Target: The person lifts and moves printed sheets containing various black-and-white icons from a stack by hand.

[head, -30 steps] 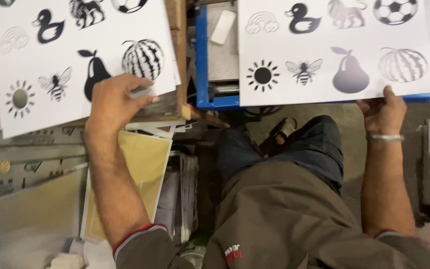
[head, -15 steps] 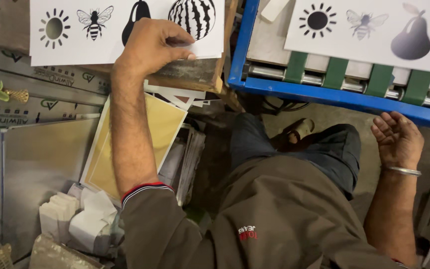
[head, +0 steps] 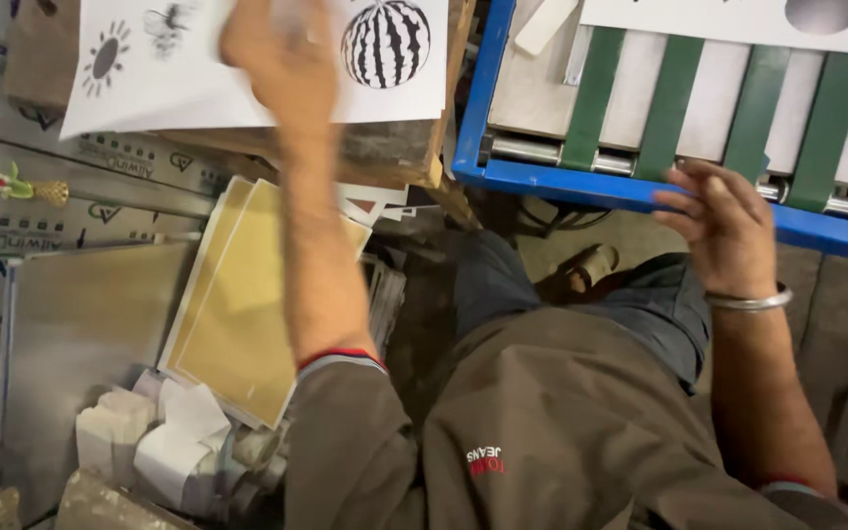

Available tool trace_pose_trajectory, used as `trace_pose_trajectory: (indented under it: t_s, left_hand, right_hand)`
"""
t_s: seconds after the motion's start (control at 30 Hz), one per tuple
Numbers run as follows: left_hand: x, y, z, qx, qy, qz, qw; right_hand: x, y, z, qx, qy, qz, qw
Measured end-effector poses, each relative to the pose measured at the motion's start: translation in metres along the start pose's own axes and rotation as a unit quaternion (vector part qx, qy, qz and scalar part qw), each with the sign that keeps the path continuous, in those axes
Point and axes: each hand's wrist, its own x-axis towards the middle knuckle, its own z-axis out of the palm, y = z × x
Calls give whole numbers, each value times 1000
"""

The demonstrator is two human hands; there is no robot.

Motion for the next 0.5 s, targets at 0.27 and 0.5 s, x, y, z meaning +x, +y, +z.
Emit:
trace_pose_trajectory:
  t_s: [0.27,0.5]
  left_hand:
    - [-138,163,101,-36,-401,187,896]
    - [-84,82,9,236,-428,50,871]
  right_hand:
    - [26,-7,65,140,42,-42,988]
    - [34,-22,-123,96,203,-178,958]
